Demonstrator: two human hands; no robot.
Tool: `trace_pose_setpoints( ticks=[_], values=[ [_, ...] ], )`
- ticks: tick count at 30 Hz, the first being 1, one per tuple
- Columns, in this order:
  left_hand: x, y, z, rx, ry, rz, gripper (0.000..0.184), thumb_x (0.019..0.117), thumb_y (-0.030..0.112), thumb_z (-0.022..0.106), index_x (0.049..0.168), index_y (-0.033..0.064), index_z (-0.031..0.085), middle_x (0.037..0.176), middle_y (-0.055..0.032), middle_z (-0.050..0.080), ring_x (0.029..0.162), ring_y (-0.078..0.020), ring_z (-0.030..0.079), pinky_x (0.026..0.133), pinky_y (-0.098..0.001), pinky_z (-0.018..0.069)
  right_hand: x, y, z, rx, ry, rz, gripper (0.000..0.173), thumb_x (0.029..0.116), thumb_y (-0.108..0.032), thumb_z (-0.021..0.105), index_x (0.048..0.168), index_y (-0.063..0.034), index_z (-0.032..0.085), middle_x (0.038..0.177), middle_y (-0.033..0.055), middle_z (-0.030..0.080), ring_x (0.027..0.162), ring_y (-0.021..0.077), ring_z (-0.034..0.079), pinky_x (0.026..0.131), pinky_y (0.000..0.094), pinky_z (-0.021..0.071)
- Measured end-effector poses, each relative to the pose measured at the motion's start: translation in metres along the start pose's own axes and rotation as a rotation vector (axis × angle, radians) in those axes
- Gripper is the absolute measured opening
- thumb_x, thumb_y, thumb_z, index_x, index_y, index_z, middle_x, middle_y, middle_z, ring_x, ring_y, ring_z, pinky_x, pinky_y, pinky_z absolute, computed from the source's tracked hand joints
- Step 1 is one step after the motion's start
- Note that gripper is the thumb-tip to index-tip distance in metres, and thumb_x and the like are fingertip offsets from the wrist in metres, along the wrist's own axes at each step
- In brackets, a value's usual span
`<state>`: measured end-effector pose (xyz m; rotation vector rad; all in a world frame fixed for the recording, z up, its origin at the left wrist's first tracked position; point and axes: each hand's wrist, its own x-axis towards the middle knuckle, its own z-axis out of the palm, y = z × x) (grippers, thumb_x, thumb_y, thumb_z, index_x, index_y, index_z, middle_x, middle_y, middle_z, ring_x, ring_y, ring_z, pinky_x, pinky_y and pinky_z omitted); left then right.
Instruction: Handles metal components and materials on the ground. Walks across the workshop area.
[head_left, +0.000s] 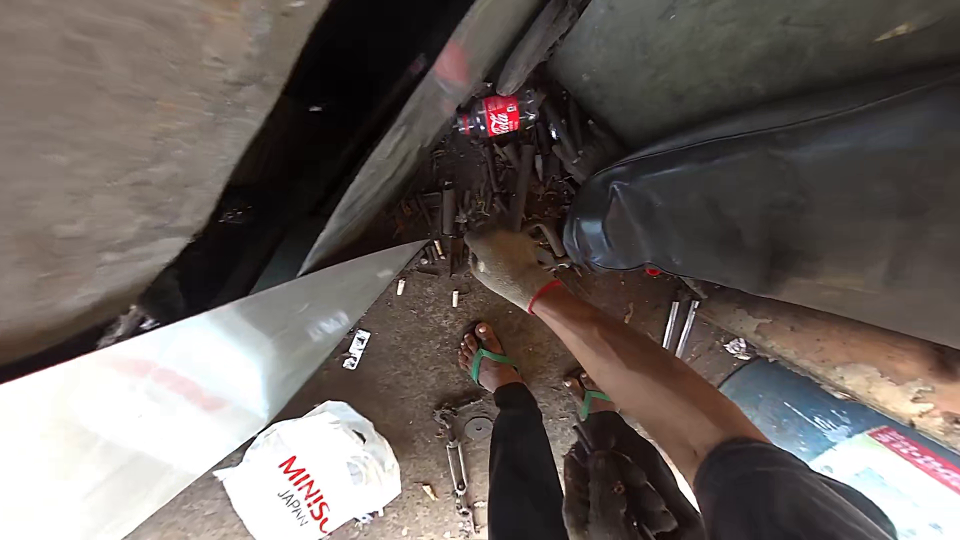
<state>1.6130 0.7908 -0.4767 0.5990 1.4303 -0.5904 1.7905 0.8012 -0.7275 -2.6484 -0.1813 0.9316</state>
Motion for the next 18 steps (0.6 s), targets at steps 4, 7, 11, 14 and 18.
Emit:
trace_pose_setpoints(
  ticks=[4, 7, 11, 14, 18],
  values=[
    [0.002, 0.009, 0.006, -0.027, 0.020, -0.011, 0.021, 0.1101, 0.008, 0.036, 0.120, -0.0026, 0.051, 0.081, -0.0092, 0.064, 0.065, -0.0141, 0.067, 0.057, -0.0256, 0.0591, 0.029, 0.005, 0.002, 0.007, 0.205, -0.057, 0.029, 0.0867, -0.026, 0.070, 0.113, -0.0142, 0.069, 0.107, 0.0138, 0.066, 0.088, 0.0328, 0.068, 0.062, 0.0526, 0.0561],
    [0.006, 0.009, 0.007, -0.001, -0.066, -0.011, 0.025, 0.1108, 0.011, 0.033, 0.118, -0.0019, 0.052, 0.076, -0.0058, 0.060, 0.057, -0.0103, 0.061, 0.051, -0.0225, 0.0552, 0.024, 0.004, -0.009, 0.066, 0.341, -0.087, 0.036, 0.0867, -0.029, 0.068, 0.120, -0.0165, 0.071, 0.108, 0.0106, 0.068, 0.097, 0.0296, 0.067, 0.073, 0.0496, 0.0560],
    [0.009, 0.003, 0.010, 0.054, -0.068, 0.015, 0.029, 0.1120, 0.020, 0.032, 0.115, -0.0001, 0.054, 0.068, -0.0028, 0.052, 0.047, -0.0080, 0.051, 0.041, -0.0210, 0.0470, -0.024, 0.016, -0.009, 0.274, 0.405, -0.062, 0.036, 0.0924, -0.028, 0.065, 0.126, -0.0160, 0.069, 0.122, 0.0086, 0.067, 0.113, 0.0256, 0.064, 0.087, 0.0480, 0.0556],
    [0.011, 0.000, 0.009, 0.065, -0.025, 0.027, 0.032, 0.1124, 0.022, 0.031, 0.117, -0.0002, 0.055, 0.067, -0.0042, 0.052, 0.046, -0.0085, 0.050, 0.039, -0.0209, 0.0448, -0.060, 0.036, 0.012, 0.410, 0.382, 0.144, 0.040, 0.0917, -0.026, 0.068, 0.130, -0.0156, 0.068, 0.119, 0.0076, 0.068, 0.102, 0.0224, 0.068, 0.080, 0.0468, 0.0595],
    [0.014, 0.001, 0.011, 0.053, -0.017, -0.012, 0.031, 0.1124, 0.020, 0.031, 0.114, 0.0012, 0.055, 0.066, -0.0034, 0.052, 0.045, -0.0082, 0.050, 0.038, -0.0207, 0.0442, -0.071, 0.058, 0.028, 0.385, 0.340, 0.309, 0.047, 0.0904, -0.030, 0.069, 0.134, -0.0150, 0.063, 0.136, 0.0110, 0.062, 0.108, 0.0280, 0.068, 0.080, 0.0530, 0.0588]
  ],
)
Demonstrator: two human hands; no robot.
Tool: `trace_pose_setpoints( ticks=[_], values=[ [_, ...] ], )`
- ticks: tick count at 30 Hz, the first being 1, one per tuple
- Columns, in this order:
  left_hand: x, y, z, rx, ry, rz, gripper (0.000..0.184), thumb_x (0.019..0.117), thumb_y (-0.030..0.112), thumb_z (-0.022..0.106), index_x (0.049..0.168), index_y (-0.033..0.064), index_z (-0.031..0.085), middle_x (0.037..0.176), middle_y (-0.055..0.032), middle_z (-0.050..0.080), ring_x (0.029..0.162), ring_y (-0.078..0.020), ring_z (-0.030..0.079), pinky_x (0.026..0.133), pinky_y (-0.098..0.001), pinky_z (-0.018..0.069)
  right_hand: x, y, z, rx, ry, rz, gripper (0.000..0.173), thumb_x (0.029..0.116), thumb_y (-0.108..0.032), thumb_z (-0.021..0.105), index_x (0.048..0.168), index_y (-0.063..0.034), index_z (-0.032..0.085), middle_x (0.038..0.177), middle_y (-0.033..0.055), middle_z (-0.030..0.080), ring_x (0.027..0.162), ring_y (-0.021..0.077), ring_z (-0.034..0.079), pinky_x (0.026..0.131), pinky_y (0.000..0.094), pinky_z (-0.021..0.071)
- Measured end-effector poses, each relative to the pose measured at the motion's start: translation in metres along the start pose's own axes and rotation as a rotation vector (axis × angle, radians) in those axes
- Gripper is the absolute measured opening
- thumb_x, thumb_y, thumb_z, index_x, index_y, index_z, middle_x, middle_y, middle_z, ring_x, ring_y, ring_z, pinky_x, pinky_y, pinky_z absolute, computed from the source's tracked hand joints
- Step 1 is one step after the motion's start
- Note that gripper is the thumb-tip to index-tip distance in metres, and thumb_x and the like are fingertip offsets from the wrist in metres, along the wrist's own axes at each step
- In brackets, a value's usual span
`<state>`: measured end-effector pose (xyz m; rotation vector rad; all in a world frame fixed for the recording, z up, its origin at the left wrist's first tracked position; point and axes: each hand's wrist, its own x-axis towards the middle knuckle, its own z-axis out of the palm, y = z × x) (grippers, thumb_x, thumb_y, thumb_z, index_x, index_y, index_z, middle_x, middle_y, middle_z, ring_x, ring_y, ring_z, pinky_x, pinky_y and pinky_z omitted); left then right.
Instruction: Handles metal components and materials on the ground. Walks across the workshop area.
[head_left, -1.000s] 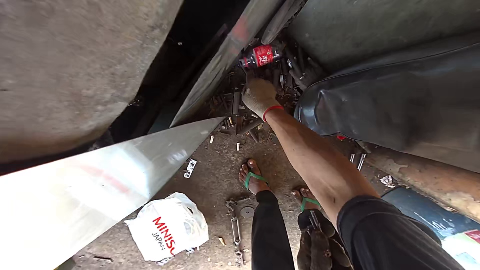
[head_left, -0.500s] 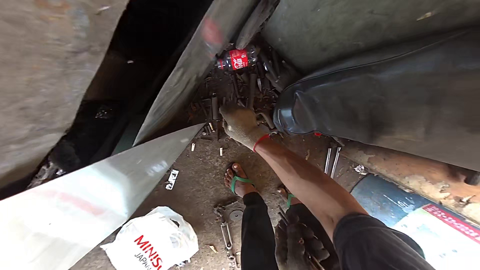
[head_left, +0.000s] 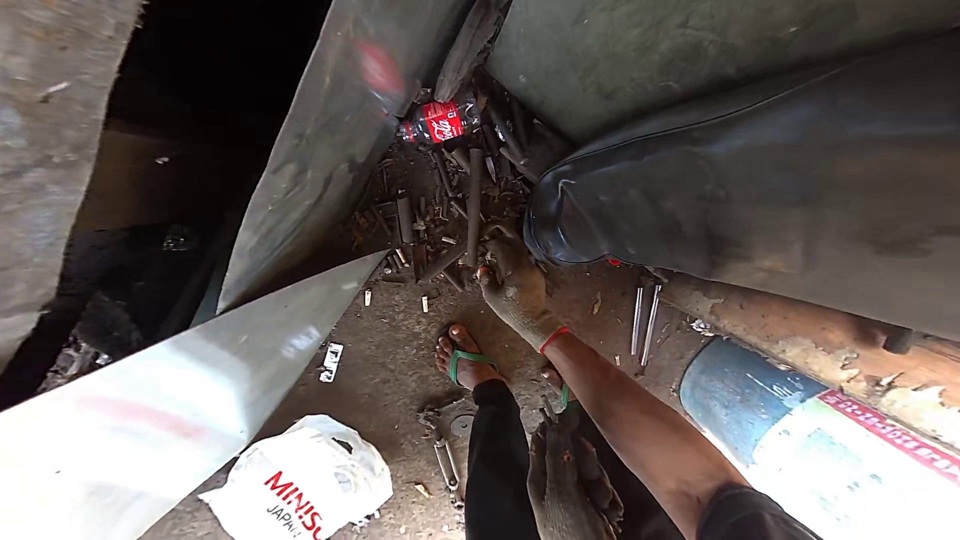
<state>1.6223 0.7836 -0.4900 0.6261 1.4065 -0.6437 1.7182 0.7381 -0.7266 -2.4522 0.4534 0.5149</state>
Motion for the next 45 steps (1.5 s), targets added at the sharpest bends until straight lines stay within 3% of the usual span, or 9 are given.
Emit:
trace_pose_setpoints(
  ticks=[4, 9, 13, 18, 22, 28, 33, 40, 45],
  values=[
    [0.000, -0.001, 0.003, 0.032, 0.027, -0.014, 0.032, 0.1130, 0.021, 0.033, 0.109, 0.0022, 0.058, 0.066, -0.0028, 0.053, 0.046, -0.0074, 0.051, 0.039, -0.0200, 0.0448, 0.036, -0.003, 0.004, 0.090, 0.013, 0.020, 0.061, 0.0928, -0.024, 0.063, 0.151, -0.0114, 0.047, 0.138, 0.0168, 0.060, 0.114, 0.0338, 0.066, 0.087, 0.0586, 0.0565],
    [0.001, -0.002, 0.003, -0.030, 0.033, -0.054, 0.033, 0.1131, 0.022, 0.031, 0.107, 0.0021, 0.057, 0.062, -0.0017, 0.049, 0.043, -0.0083, 0.049, 0.036, -0.0213, 0.0433, 0.083, -0.009, -0.035, 0.219, -0.195, -0.140, 0.047, 0.0957, -0.011, 0.057, 0.142, -0.0167, 0.061, 0.135, 0.0064, 0.066, 0.119, 0.0202, 0.066, 0.102, 0.0475, 0.0533],
    [0.000, -0.004, 0.003, -0.037, 0.019, -0.065, 0.033, 0.1130, 0.023, 0.033, 0.111, 0.0016, 0.058, 0.064, -0.0029, 0.050, 0.044, -0.0087, 0.048, 0.036, -0.0217, 0.0430, 0.091, 0.019, -0.057, 0.026, -0.118, -0.029, 0.047, 0.0956, -0.014, 0.058, 0.142, -0.0143, 0.059, 0.129, 0.0093, 0.068, 0.113, 0.0250, 0.068, 0.097, 0.0518, 0.0551],
    [0.002, -0.008, -0.002, -0.071, -0.002, -0.078, 0.031, 0.1126, 0.022, 0.035, 0.111, 0.0009, 0.058, 0.066, -0.0042, 0.052, 0.045, -0.0097, 0.052, 0.037, -0.0219, 0.0450, 0.070, 0.016, -0.038, -0.221, -0.320, -0.058, 0.067, 0.0892, -0.022, 0.067, 0.153, -0.0172, 0.046, 0.134, 0.0135, 0.064, 0.112, 0.0358, 0.067, 0.089, 0.0636, 0.0544],
    [0.002, -0.008, -0.003, -0.062, -0.014, -0.064, 0.032, 0.1128, 0.022, 0.034, 0.111, 0.0000, 0.057, 0.064, -0.0038, 0.052, 0.045, -0.0092, 0.052, 0.037, -0.0217, 0.0451, 0.057, 0.012, -0.016, -0.307, -0.307, -0.075, 0.035, 0.0890, -0.026, 0.064, 0.123, -0.0187, 0.068, 0.116, 0.0090, 0.070, 0.099, 0.0325, 0.070, 0.076, 0.0618, 0.0558],
    [0.002, -0.006, -0.008, -0.090, -0.042, -0.076, 0.030, 0.1126, 0.021, 0.035, 0.109, 0.0008, 0.057, 0.064, -0.0034, 0.052, 0.045, -0.0084, 0.052, 0.036, -0.0209, 0.0452, 0.071, 0.010, -0.014, -0.158, -0.155, -0.001, 0.023, 0.0961, -0.026, 0.058, 0.111, -0.0157, 0.072, 0.105, 0.0087, 0.072, 0.098, 0.0289, 0.070, 0.080, 0.0579, 0.0554],
    [0.001, -0.014, -0.014, -0.125, -0.085, -0.112, 0.032, 0.1123, 0.020, 0.034, 0.115, 0.0002, 0.059, 0.068, -0.0041, 0.054, 0.048, -0.0086, 0.054, 0.038, -0.0209, 0.0467, 0.113, -0.039, -0.002, -0.420, -0.380, -0.001, 0.045, 0.0880, -0.057, 0.063, 0.094, -0.0130, 0.072, 0.097, 0.0153, 0.071, 0.094, 0.0375, 0.069, 0.072, 0.0634, 0.0535],
    [-0.003, -0.001, -0.024, -0.153, -0.119, -0.078, 0.032, 0.1124, 0.019, 0.033, 0.113, 0.0005, 0.059, 0.065, -0.0032, 0.054, 0.046, -0.0078, 0.054, 0.038, -0.0201, 0.0464, 0.123, -0.024, -0.004, -0.205, -0.283, 0.068, 0.034, 0.0823, -0.047, 0.071, 0.092, -0.0149, 0.073, 0.094, 0.0106, 0.071, 0.092, 0.0316, 0.069, 0.074, 0.0634, 0.0523],
    [-0.002, -0.011, -0.035, -0.192, -0.166, -0.087, 0.032, 0.1119, 0.019, 0.033, 0.115, -0.0011, 0.059, 0.069, -0.0047, 0.055, 0.047, -0.0086, 0.054, 0.038, -0.0201, 0.0461, 0.125, -0.001, -0.042, 0.253, -0.100, -0.079, 0.026, 0.0849, -0.030, 0.080, 0.098, -0.0084, 0.073, 0.086, 0.0037, 0.072, 0.077, 0.0154, 0.070, 0.074, 0.0423, 0.0612]
  ],
)
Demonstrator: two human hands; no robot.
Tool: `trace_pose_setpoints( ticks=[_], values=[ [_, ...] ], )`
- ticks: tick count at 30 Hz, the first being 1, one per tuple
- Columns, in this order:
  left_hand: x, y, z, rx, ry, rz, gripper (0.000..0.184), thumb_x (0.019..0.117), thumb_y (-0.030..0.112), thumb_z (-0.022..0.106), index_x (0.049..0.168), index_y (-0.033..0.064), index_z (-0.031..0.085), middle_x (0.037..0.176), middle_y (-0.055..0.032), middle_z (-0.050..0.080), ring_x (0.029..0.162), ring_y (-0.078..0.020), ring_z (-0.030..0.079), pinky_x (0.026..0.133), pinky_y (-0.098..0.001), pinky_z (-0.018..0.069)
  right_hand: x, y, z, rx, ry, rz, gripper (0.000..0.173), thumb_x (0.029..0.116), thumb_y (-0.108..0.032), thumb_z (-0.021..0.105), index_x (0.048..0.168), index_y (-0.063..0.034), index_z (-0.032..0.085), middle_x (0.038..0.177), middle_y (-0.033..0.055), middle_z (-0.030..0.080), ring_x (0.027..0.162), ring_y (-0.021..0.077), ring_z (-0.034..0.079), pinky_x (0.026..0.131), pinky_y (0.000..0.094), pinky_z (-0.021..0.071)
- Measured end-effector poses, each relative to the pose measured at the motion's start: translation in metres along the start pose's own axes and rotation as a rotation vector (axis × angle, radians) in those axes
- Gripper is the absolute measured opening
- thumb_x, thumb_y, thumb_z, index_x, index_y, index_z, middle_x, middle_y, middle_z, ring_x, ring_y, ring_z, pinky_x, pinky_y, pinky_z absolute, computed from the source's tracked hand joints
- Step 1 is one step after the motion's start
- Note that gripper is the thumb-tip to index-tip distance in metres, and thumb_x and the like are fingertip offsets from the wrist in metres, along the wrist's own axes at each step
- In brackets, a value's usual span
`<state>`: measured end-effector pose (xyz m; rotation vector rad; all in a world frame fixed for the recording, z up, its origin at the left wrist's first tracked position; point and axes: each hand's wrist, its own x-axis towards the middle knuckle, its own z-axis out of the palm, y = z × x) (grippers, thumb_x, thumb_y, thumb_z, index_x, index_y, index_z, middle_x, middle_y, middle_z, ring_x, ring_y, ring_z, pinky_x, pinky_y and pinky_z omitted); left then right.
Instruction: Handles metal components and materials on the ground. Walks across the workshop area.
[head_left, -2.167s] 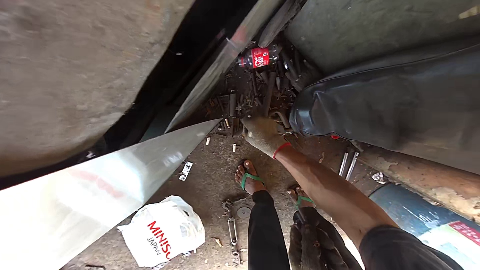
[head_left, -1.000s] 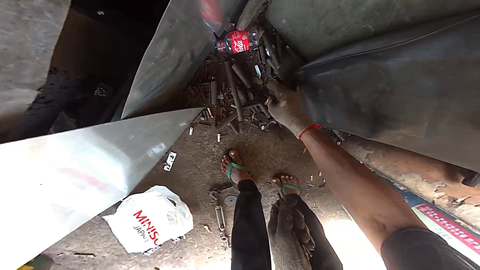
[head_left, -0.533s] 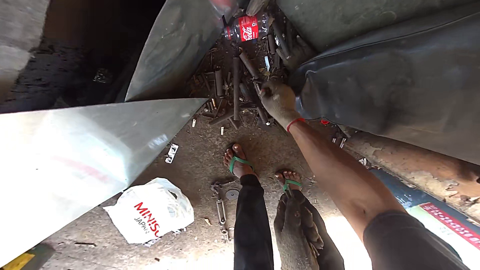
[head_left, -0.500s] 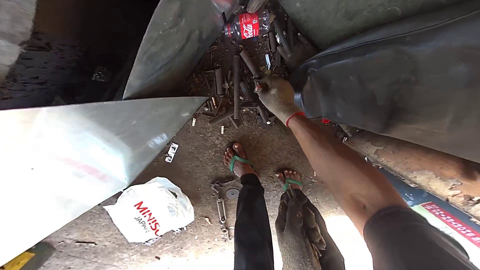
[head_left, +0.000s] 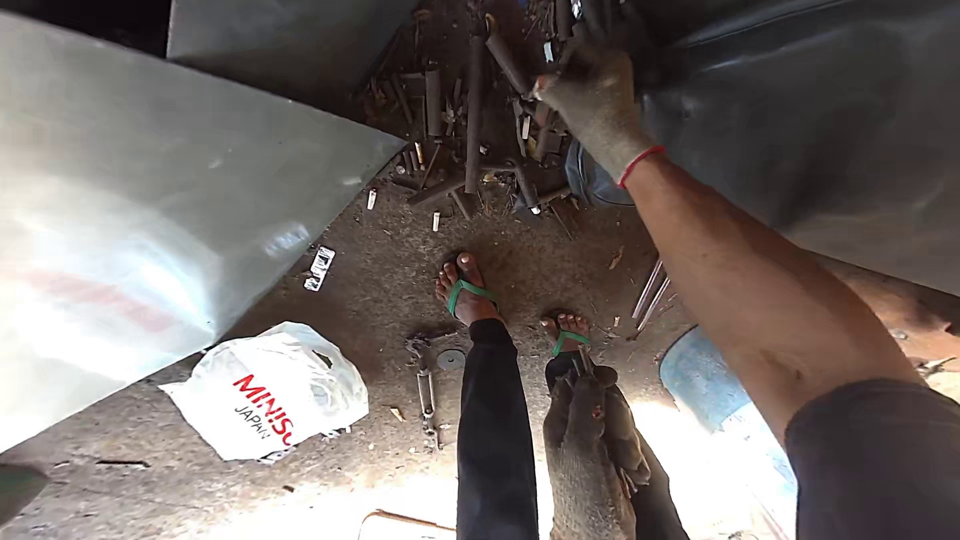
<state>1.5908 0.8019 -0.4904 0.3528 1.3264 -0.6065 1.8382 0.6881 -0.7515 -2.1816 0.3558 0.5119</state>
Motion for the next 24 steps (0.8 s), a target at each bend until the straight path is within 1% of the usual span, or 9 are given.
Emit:
trace_pose_setpoints(
  ticks=[5, 8, 9, 12, 14, 17, 20, 21, 24],
  values=[
    [0.001, -0.007, -0.006, -0.039, -0.012, 0.007, 0.032, 0.1112, 0.021, 0.036, 0.116, -0.0003, 0.060, 0.068, -0.0048, 0.054, 0.046, -0.0092, 0.053, 0.038, -0.0214, 0.0460, -0.006, 0.003, -0.011, -0.232, 0.089, 0.071, 0.036, 0.0913, -0.046, 0.070, 0.095, -0.0104, 0.072, 0.086, 0.0048, 0.071, 0.079, 0.0184, 0.068, 0.076, 0.0468, 0.0573],
    [0.001, -0.004, -0.005, -0.021, 0.019, 0.026, 0.032, 0.1127, 0.019, 0.034, 0.113, -0.0008, 0.059, 0.069, -0.0043, 0.055, 0.047, -0.0083, 0.054, 0.038, -0.0200, 0.0462, -0.030, 0.005, -0.009, -0.046, 0.197, 0.079, 0.030, 0.0981, -0.037, 0.064, 0.106, -0.0093, 0.072, 0.086, 0.0039, 0.071, 0.072, 0.0151, 0.069, 0.066, 0.0399, 0.0609],
    [0.002, -0.003, -0.005, -0.017, 0.034, 0.030, 0.033, 0.1129, 0.019, 0.034, 0.113, -0.0011, 0.059, 0.069, -0.0044, 0.055, 0.047, -0.0082, 0.054, 0.038, -0.0199, 0.0461, -0.042, 0.008, -0.010, -0.039, 0.183, 0.086, 0.029, 0.0990, -0.034, 0.062, 0.110, -0.0091, 0.072, 0.090, 0.0049, 0.071, 0.075, 0.0156, 0.069, 0.070, 0.0407, 0.0607],
    [0.004, -0.004, -0.007, -0.023, 0.062, 0.026, 0.034, 0.1129, 0.020, 0.034, 0.115, -0.0023, 0.059, 0.067, -0.0052, 0.054, 0.047, -0.0093, 0.054, 0.038, -0.0201, 0.0458, -0.087, 0.023, -0.011, -0.274, 0.012, 0.082, 0.026, 0.0985, -0.028, 0.059, 0.113, -0.0102, 0.073, 0.100, 0.0073, 0.073, 0.089, 0.0209, 0.071, 0.083, 0.0490, 0.0594],
    [0.006, -0.006, -0.009, -0.047, 0.063, 0.017, 0.035, 0.1127, 0.020, 0.035, 0.118, -0.0043, 0.058, 0.068, -0.0068, 0.053, 0.048, -0.0111, 0.053, 0.041, -0.0219, 0.0465, -0.128, 0.035, -0.003, -0.558, -0.161, 0.037, 0.025, 0.0970, -0.028, 0.061, 0.114, -0.0133, 0.071, 0.107, 0.0106, 0.072, 0.095, 0.0310, 0.070, 0.078, 0.0598, 0.0565],
    [0.005, -0.004, -0.008, -0.021, 0.060, 0.022, 0.035, 0.1130, 0.021, 0.034, 0.120, -0.0037, 0.058, 0.069, -0.0072, 0.054, 0.049, -0.0116, 0.054, 0.042, -0.0226, 0.0486, -0.178, 0.058, 0.016, -0.803, -0.380, 0.020, 0.054, 0.0912, -0.028, 0.070, 0.141, -0.0148, 0.056, 0.123, 0.0178, 0.064, 0.101, 0.0398, 0.068, 0.073, 0.0621, 0.0571],
    [0.004, -0.005, -0.007, -0.013, 0.045, 0.037, 0.035, 0.1129, 0.021, 0.033, 0.118, -0.0027, 0.057, 0.070, -0.0071, 0.054, 0.050, -0.0125, 0.055, 0.042, -0.0238, 0.0495, -0.194, 0.066, 0.015, -0.867, -0.534, 0.082, 0.026, 0.0946, -0.033, 0.064, 0.110, -0.0125, 0.069, 0.100, 0.0134, 0.070, 0.092, 0.0348, 0.069, 0.071, 0.0573, 0.0552],
    [0.005, -0.007, -0.011, -0.008, 0.023, 0.038, 0.035, 0.1128, 0.022, 0.033, 0.118, -0.0025, 0.057, 0.071, -0.0070, 0.055, 0.051, -0.0127, 0.056, 0.043, -0.0241, 0.0500, -0.194, 0.067, 0.010, -0.881, -0.529, 0.013, 0.024, 0.0941, -0.032, 0.065, 0.108, -0.0130, 0.071, 0.103, 0.0122, 0.070, 0.097, 0.0339, 0.068, 0.076, 0.0570, 0.0546],
    [0.015, -0.021, -0.035, 0.005, -0.136, 0.052, 0.042, 0.1128, 0.029, 0.030, 0.127, -0.0022, 0.054, 0.078, -0.0073, 0.057, 0.058, -0.0133, 0.059, 0.049, -0.0260, 0.0531, -0.155, 0.051, -0.023, -0.951, -0.463, -0.274, 0.035, 0.0919, -0.028, 0.068, 0.124, -0.0141, 0.069, 0.128, 0.0185, 0.063, 0.119, 0.0451, 0.057, 0.093, 0.0687, 0.0448]
  ],
)
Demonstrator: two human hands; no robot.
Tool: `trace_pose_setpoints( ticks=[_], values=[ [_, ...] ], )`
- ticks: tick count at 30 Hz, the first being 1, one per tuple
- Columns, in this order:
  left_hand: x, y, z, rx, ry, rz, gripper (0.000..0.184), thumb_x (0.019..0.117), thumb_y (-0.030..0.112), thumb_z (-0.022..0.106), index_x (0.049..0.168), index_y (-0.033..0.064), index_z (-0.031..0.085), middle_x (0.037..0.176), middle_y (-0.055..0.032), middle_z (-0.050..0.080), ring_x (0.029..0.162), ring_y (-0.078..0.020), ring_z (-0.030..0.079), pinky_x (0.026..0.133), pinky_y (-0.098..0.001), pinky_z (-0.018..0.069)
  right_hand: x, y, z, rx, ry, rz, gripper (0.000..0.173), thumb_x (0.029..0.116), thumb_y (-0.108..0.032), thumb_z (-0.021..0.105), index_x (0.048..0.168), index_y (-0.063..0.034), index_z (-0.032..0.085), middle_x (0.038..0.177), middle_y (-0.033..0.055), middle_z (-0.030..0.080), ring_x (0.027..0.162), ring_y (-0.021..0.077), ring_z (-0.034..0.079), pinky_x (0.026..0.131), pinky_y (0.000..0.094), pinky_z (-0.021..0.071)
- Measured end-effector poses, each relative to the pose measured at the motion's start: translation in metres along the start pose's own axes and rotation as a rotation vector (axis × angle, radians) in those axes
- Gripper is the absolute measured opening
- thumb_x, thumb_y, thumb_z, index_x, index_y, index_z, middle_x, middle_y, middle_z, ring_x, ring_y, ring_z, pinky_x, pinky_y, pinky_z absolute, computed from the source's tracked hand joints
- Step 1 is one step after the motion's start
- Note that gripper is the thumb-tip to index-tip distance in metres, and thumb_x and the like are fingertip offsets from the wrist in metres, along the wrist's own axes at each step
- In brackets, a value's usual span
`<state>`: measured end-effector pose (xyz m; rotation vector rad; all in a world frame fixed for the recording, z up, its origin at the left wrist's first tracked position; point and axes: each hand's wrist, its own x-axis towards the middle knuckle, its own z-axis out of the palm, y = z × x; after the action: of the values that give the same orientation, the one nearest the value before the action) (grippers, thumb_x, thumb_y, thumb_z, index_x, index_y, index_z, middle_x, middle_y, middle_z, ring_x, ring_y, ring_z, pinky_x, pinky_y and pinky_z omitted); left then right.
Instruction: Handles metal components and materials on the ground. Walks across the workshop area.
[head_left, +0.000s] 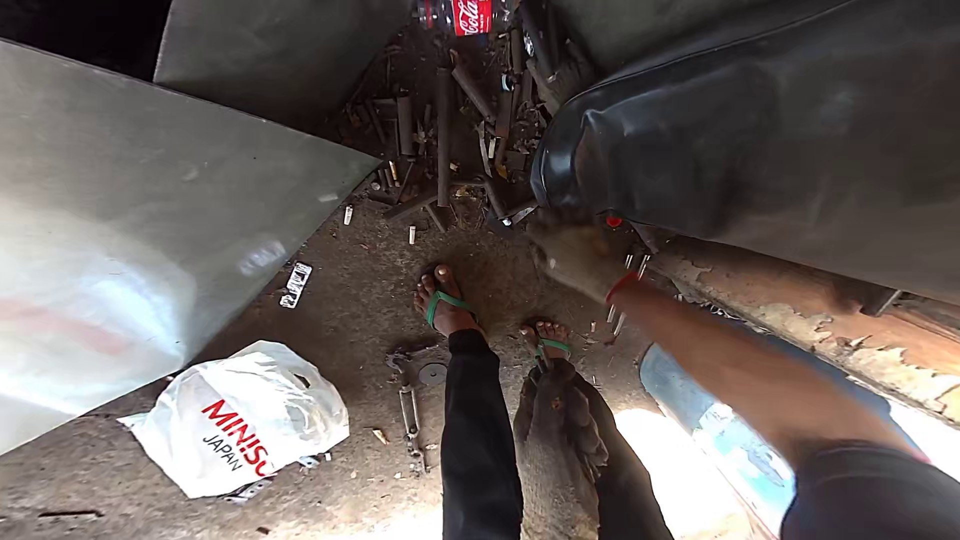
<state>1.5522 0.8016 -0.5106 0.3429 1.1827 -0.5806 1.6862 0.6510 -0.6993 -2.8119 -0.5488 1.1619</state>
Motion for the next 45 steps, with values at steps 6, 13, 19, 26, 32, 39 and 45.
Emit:
trace_pose_setpoints(
  ticks=[6, 13, 19, 26, 32, 39, 45],
  values=[
    [0.002, 0.003, 0.029, 0.091, 0.213, -0.021, 0.031, 0.1109, 0.019, 0.035, 0.113, -0.0025, 0.058, 0.067, -0.0055, 0.057, 0.048, -0.0093, 0.056, 0.042, -0.0215, 0.0498, 0.057, 0.076, -0.181, -0.326, -0.013, 0.078, 0.082, 0.0792, -0.037, 0.083, 0.145, -0.0033, 0.048, 0.138, 0.0384, 0.050, 0.126, 0.0631, 0.046, 0.098, 0.0819, 0.0323],
    [-0.005, 0.006, 0.033, 0.039, 0.163, -0.027, 0.034, 0.1122, 0.023, 0.033, 0.111, -0.0006, 0.058, 0.069, -0.0063, 0.056, 0.048, -0.0117, 0.055, 0.042, -0.0247, 0.0506, 0.005, 0.044, -0.209, -0.300, -0.197, 0.276, 0.056, 0.0755, -0.034, 0.085, 0.117, -0.0041, 0.064, 0.094, 0.0302, 0.065, 0.090, 0.0547, 0.063, 0.068, 0.0735, 0.0471],
    [-0.005, 0.011, 0.043, -0.043, 0.183, -0.094, 0.036, 0.1126, 0.025, 0.031, 0.106, 0.0043, 0.061, 0.066, -0.0025, 0.057, 0.048, -0.0098, 0.056, 0.043, -0.0234, 0.0502, -0.077, -0.072, -0.178, -0.050, -0.294, 0.132, 0.039, 0.0884, -0.007, 0.069, 0.126, -0.0004, 0.062, 0.100, 0.0254, 0.065, 0.091, 0.0463, 0.066, 0.071, 0.0618, 0.0537],
    [0.002, 0.001, 0.033, -0.041, 0.294, -0.092, 0.040, 0.1126, 0.030, 0.031, 0.089, 0.0091, 0.057, 0.060, -0.0016, 0.054, 0.044, -0.0101, 0.053, 0.038, -0.0238, 0.0472, -0.074, -0.105, -0.133, -0.017, -0.655, 0.126, 0.042, 0.0968, 0.004, 0.052, 0.139, 0.0087, 0.050, 0.124, 0.0342, 0.058, 0.112, 0.0503, 0.060, 0.090, 0.0628, 0.0507],
    [0.000, 0.001, 0.037, 0.034, 0.166, -0.058, 0.036, 0.1126, 0.026, 0.032, 0.101, 0.0061, 0.059, 0.065, -0.0011, 0.055, 0.047, -0.0094, 0.055, 0.041, -0.0231, 0.0492, -0.050, -0.087, -0.165, 0.069, -0.633, 0.111, 0.036, 0.0965, -0.005, 0.060, 0.128, 0.0097, 0.057, 0.119, 0.0324, 0.061, 0.113, 0.0503, 0.060, 0.092, 0.0664, 0.0483],
    [0.000, 0.007, 0.039, 0.032, 0.181, -0.053, 0.035, 0.1126, 0.025, 0.035, 0.113, 0.0007, 0.061, 0.067, -0.0026, 0.056, 0.049, -0.0097, 0.056, 0.043, -0.0223, 0.0501, 0.001, -0.043, -0.266, -0.166, -0.578, 0.146, 0.021, 0.0917, -0.017, 0.068, 0.091, 0.0036, 0.069, 0.094, 0.0254, 0.066, 0.093, 0.0451, 0.065, 0.076, 0.0649, 0.0487],
    [0.002, 0.008, 0.031, 0.061, 0.152, -0.044, 0.035, 0.1126, 0.027, 0.036, 0.108, 0.0023, 0.061, 0.068, -0.0039, 0.056, 0.048, -0.0110, 0.055, 0.040, -0.0231, 0.0479, 0.051, 0.052, -0.230, -0.371, -0.426, 0.250, 0.034, 0.0727, -0.030, 0.085, 0.091, -0.0047, 0.071, 0.085, 0.0231, 0.067, 0.087, 0.0468, 0.065, 0.071, 0.0700, 0.0477]
  ],
)
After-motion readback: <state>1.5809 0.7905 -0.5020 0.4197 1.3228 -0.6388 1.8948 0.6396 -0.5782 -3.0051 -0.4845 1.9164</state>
